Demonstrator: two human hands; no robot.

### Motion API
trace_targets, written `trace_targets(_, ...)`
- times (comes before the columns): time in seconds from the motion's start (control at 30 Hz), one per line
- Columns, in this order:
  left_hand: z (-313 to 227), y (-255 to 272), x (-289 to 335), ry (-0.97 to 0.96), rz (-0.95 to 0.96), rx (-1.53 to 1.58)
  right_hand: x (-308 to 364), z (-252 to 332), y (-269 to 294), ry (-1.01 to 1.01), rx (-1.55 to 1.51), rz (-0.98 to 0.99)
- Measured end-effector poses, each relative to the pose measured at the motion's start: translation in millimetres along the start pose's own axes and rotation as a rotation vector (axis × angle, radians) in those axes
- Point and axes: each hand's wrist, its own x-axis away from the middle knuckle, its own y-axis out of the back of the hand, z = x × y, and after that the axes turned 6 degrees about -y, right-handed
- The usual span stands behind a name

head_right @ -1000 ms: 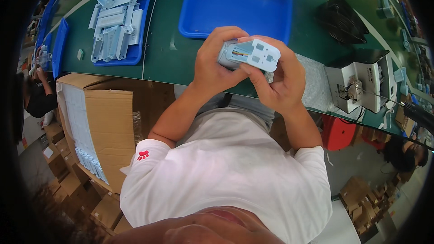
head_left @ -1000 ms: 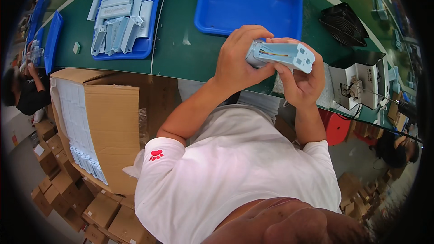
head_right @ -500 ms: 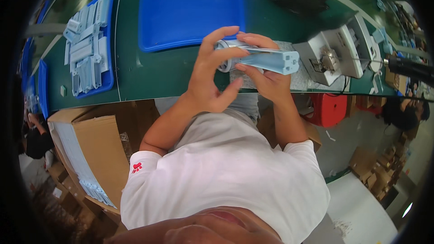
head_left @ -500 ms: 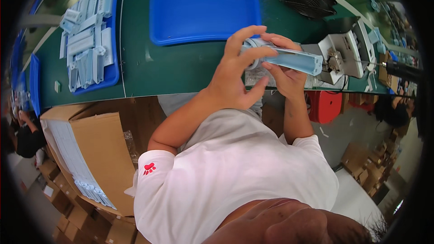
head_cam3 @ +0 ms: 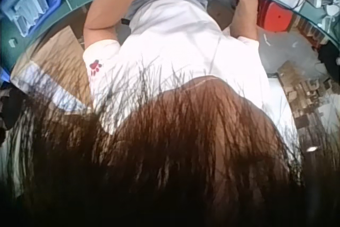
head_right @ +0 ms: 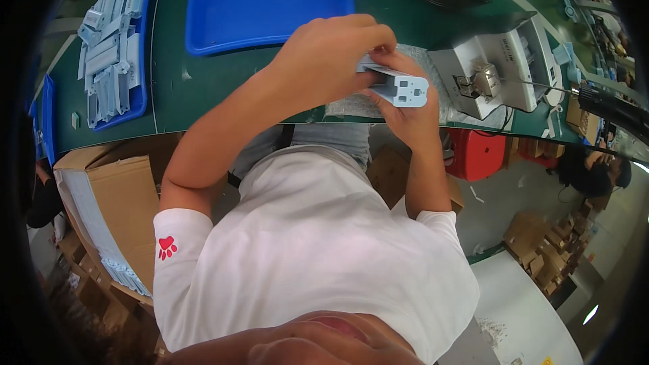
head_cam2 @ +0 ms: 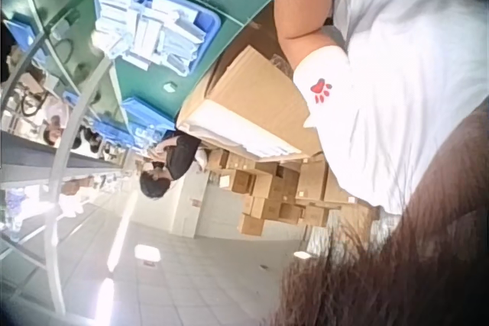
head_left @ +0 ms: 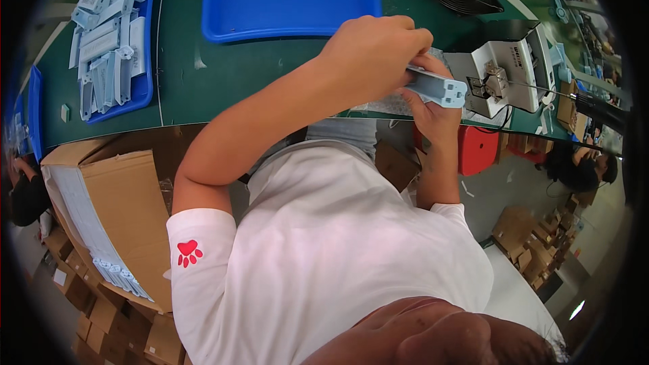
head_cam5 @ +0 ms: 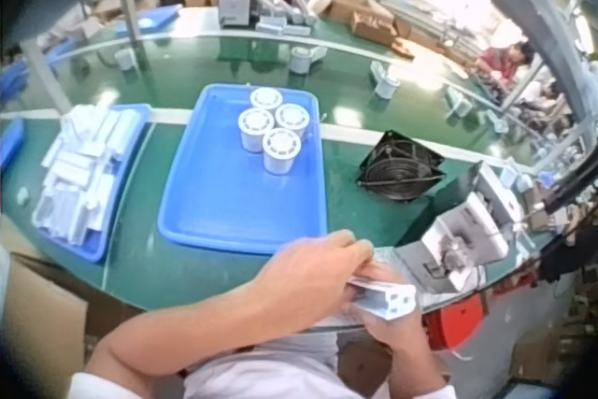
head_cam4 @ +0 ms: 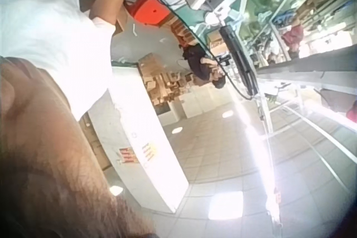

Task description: The person assembles small electronic components at a factory workstation. They pick up a cylindrical fan and a plastic housing, insert the fan into the housing, and use a handheld power tool to secure the assembly. The person repeats this process for multiple units, placing the finished assemblies into a blue tray.

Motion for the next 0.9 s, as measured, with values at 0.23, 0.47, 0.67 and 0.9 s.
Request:
trace_targets(0.23,13,-22,13,-0.036,-0.198,0.21,6,-19,-7,-0.057,-0.202,-0.114)
trace_targets(0.47,23,-70,23,-0.025,-0.439,0.62,15,-27,-14,-0.109,-0.382,-0.194)
trace_targets(0.67,19,-81,12,0.056,-0.568,0.724,18,-20,-20,-0.342,-0.57,-0.253)
trace_targets(0.9,17,-96,-5,-0.036,-0.472,0.556,-3,12,134,0.177,0.194,-1.141)
